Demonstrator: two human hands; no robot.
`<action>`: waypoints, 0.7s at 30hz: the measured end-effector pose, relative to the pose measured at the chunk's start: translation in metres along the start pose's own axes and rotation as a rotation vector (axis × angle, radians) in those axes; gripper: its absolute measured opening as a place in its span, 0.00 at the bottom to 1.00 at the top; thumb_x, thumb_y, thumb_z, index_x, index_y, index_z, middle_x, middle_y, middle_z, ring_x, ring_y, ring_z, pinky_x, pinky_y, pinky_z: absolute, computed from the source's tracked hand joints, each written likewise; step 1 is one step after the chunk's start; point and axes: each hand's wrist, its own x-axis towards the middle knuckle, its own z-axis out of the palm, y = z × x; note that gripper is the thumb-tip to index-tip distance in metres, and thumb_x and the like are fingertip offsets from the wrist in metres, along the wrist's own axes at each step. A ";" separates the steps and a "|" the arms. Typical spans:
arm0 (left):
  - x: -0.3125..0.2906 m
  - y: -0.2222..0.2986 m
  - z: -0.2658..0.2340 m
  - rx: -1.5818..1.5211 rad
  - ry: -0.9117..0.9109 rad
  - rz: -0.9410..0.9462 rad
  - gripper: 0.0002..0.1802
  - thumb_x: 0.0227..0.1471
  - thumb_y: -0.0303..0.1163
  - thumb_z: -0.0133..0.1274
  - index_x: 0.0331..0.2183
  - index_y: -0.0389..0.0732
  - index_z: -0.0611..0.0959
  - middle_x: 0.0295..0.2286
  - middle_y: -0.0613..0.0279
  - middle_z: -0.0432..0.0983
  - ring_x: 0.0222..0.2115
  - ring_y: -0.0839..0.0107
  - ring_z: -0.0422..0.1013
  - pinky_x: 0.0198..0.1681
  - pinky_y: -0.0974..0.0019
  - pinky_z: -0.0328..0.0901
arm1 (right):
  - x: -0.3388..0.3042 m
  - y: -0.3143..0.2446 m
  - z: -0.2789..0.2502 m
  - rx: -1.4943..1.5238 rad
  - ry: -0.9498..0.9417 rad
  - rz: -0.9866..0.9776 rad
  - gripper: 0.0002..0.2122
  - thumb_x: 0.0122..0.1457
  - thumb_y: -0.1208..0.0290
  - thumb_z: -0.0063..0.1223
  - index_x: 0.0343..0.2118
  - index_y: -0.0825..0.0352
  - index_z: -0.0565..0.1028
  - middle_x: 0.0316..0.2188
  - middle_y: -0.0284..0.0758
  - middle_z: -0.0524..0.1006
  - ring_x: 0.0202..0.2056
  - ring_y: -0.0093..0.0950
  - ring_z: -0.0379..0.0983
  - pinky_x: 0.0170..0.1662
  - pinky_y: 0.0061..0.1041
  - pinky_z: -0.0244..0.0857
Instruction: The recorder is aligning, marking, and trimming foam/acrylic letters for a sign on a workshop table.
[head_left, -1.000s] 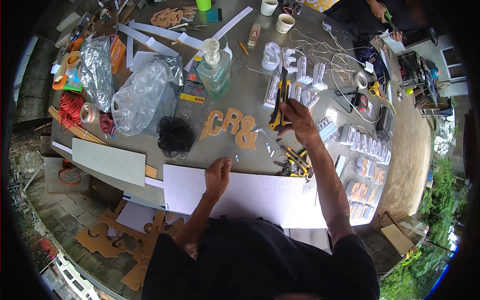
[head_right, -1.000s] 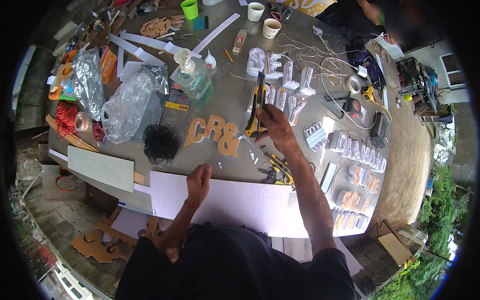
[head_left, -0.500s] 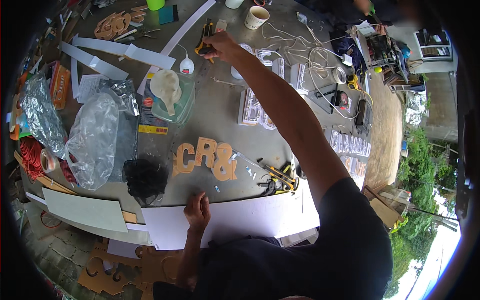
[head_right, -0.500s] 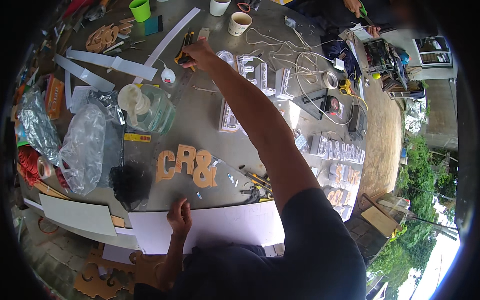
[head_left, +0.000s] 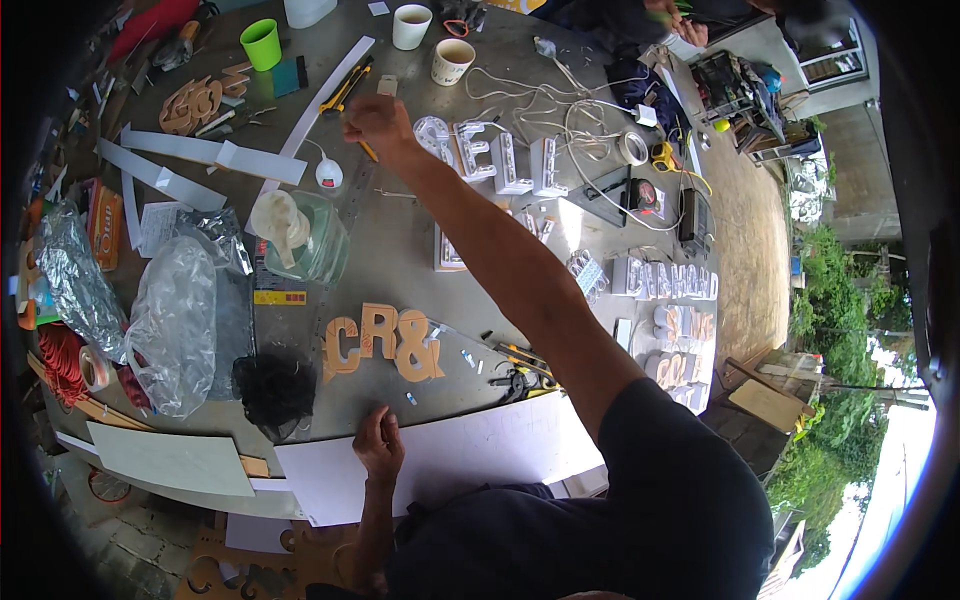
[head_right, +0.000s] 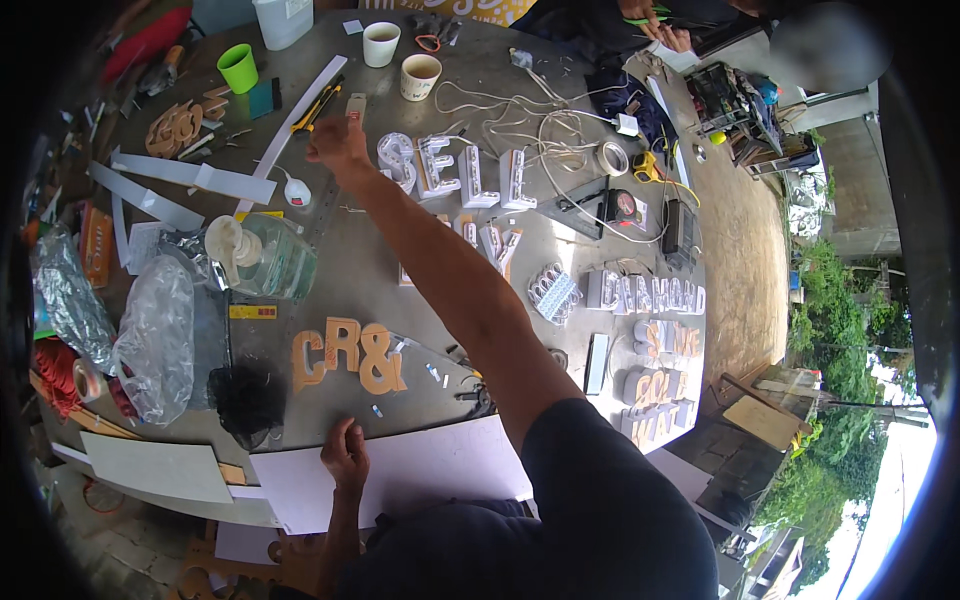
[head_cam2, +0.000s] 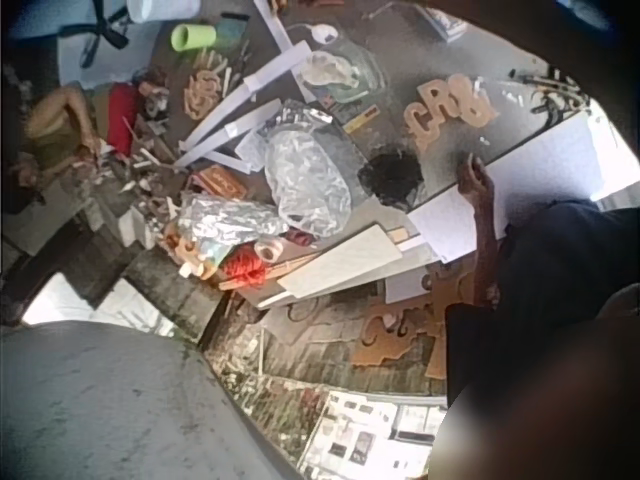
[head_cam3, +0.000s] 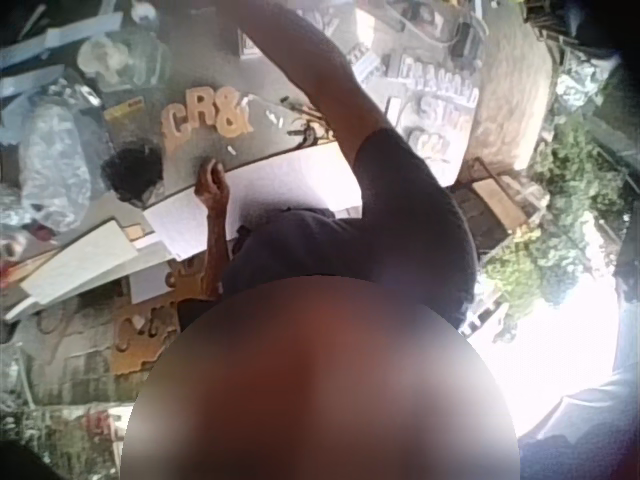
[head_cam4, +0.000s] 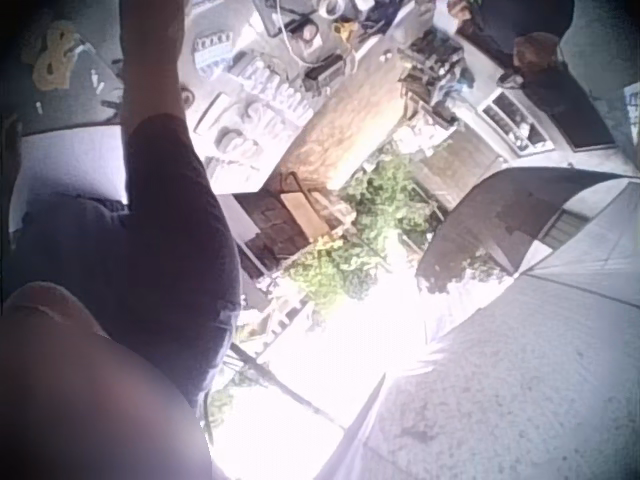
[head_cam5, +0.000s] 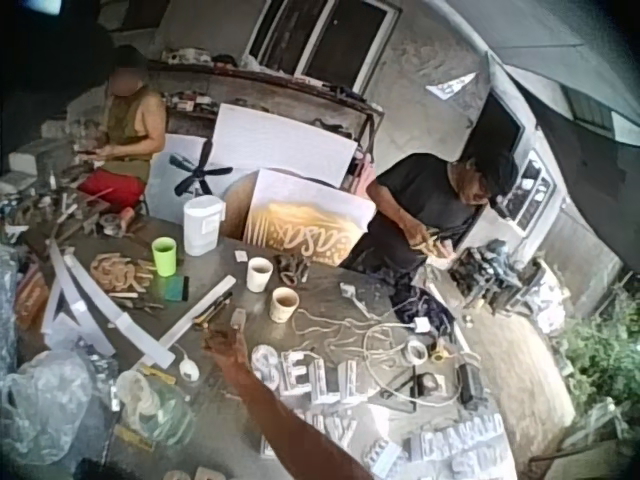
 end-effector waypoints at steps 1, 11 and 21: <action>0.000 0.002 -0.001 0.008 -0.012 0.016 0.08 0.60 0.29 0.57 0.41 0.39 0.83 0.24 0.57 0.76 0.16 0.67 0.70 0.21 0.64 0.65 | -0.033 -0.019 -0.001 0.013 0.005 -0.067 0.10 0.60 0.76 0.57 0.42 0.76 0.77 0.36 0.40 0.80 0.34 0.29 0.80 0.36 0.28 0.78; 0.009 0.005 0.014 -0.006 0.013 0.151 0.11 0.60 0.30 0.58 0.44 0.37 0.83 0.28 0.55 0.80 0.25 0.62 0.76 0.30 0.63 0.70 | -0.363 -0.053 -0.093 -0.294 0.143 -0.091 0.15 0.67 0.64 0.52 0.50 0.71 0.76 0.26 0.38 0.80 0.27 0.25 0.78 0.30 0.26 0.71; -0.037 0.039 0.004 -0.113 -0.038 0.015 0.12 0.59 0.27 0.58 0.45 0.37 0.83 0.27 0.58 0.79 0.24 0.73 0.74 0.26 0.67 0.67 | -0.550 0.023 -0.233 -0.779 0.601 -0.183 0.09 0.69 0.69 0.51 0.40 0.70 0.78 0.24 0.38 0.78 0.22 0.27 0.76 0.28 0.30 0.69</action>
